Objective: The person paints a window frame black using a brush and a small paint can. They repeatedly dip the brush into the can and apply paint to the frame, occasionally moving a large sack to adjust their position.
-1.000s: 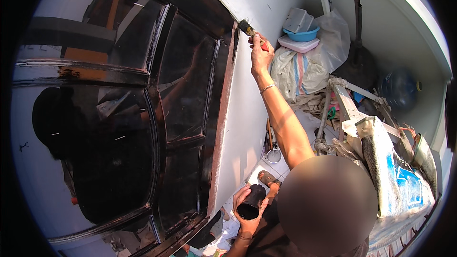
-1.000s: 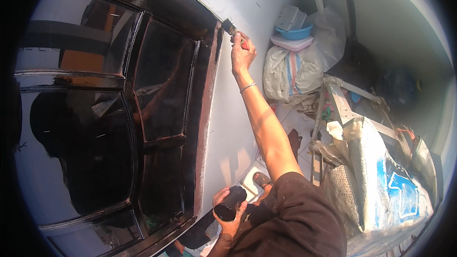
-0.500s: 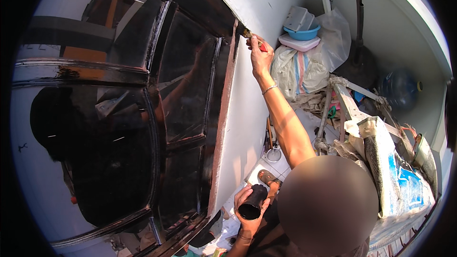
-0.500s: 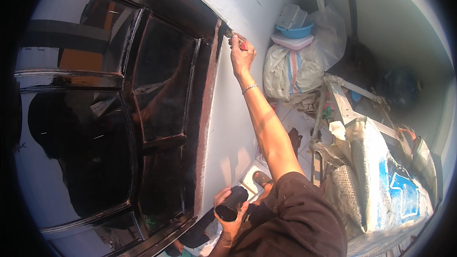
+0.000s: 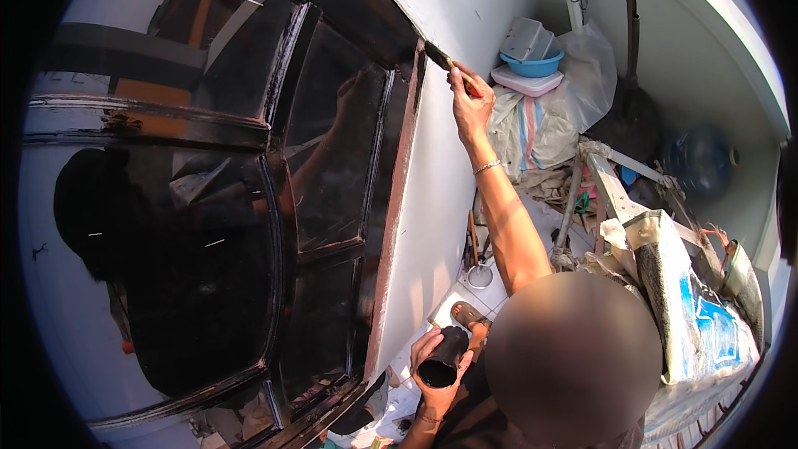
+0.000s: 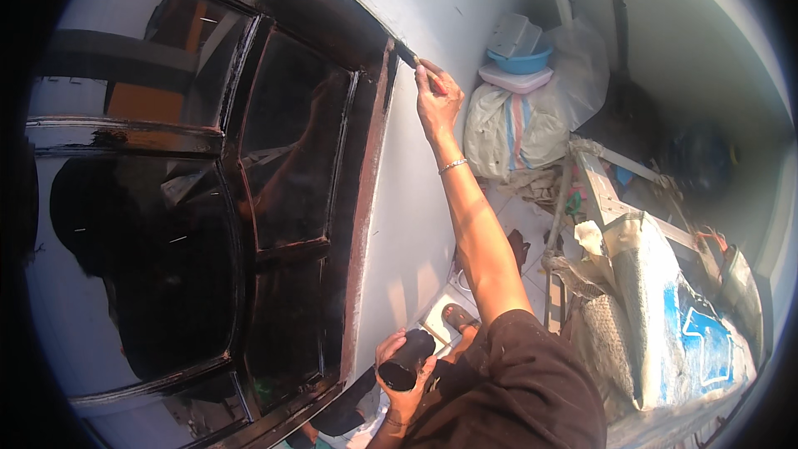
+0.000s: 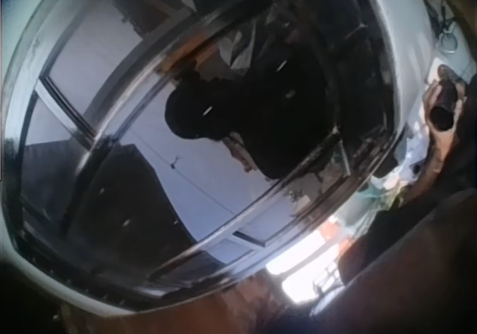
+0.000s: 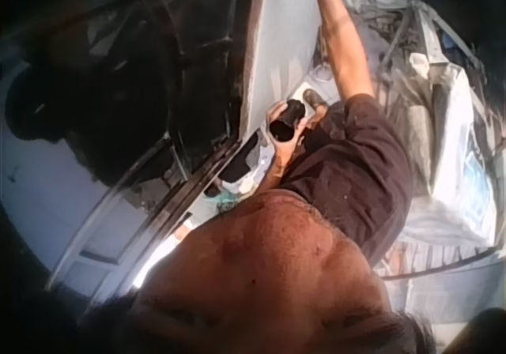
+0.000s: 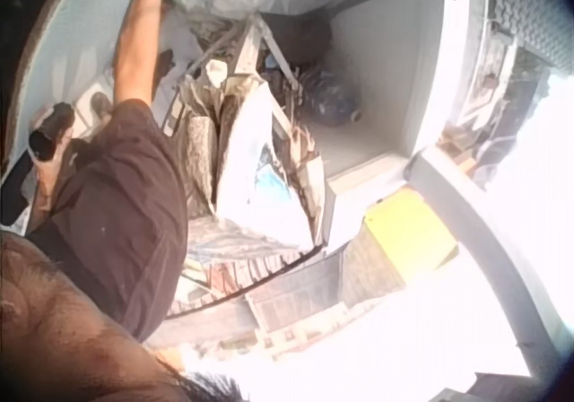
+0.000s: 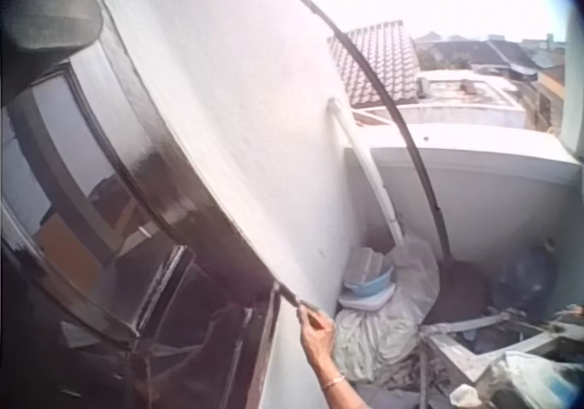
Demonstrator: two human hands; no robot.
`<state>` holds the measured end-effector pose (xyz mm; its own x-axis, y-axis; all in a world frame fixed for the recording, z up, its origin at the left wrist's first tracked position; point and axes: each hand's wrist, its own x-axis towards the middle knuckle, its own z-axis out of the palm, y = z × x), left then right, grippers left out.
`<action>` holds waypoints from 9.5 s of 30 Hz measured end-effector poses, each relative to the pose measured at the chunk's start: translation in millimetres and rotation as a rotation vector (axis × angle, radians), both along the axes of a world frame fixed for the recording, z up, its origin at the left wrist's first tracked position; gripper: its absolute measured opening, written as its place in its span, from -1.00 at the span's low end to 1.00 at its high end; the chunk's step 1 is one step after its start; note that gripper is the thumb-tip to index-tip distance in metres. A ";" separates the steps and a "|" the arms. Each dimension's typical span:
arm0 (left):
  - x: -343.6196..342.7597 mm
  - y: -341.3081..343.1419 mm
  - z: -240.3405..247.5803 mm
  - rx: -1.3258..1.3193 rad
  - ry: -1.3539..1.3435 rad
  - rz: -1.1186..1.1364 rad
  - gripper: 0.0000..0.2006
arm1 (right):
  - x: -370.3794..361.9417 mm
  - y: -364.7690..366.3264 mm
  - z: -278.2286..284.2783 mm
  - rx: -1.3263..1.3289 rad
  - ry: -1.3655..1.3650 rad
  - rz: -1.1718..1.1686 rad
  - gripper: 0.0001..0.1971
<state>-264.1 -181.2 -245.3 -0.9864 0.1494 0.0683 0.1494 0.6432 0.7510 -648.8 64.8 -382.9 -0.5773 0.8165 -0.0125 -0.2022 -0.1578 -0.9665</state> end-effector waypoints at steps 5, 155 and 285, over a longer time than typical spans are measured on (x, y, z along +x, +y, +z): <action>-2.4 2.4 0.6 -0.001 -0.011 0.010 -0.40 | -14.9 0.0 -4.6 0.122 -0.007 0.132 -0.66; 11.2 2.2 21.4 0.093 0.020 0.036 -0.40 | 70.9 -21.1 17.8 -0.444 0.099 0.490 -0.83; -11.2 -22.5 109.9 0.357 0.349 -0.022 -0.46 | 362.5 -99.0 357.8 1.223 -0.003 1.089 -0.80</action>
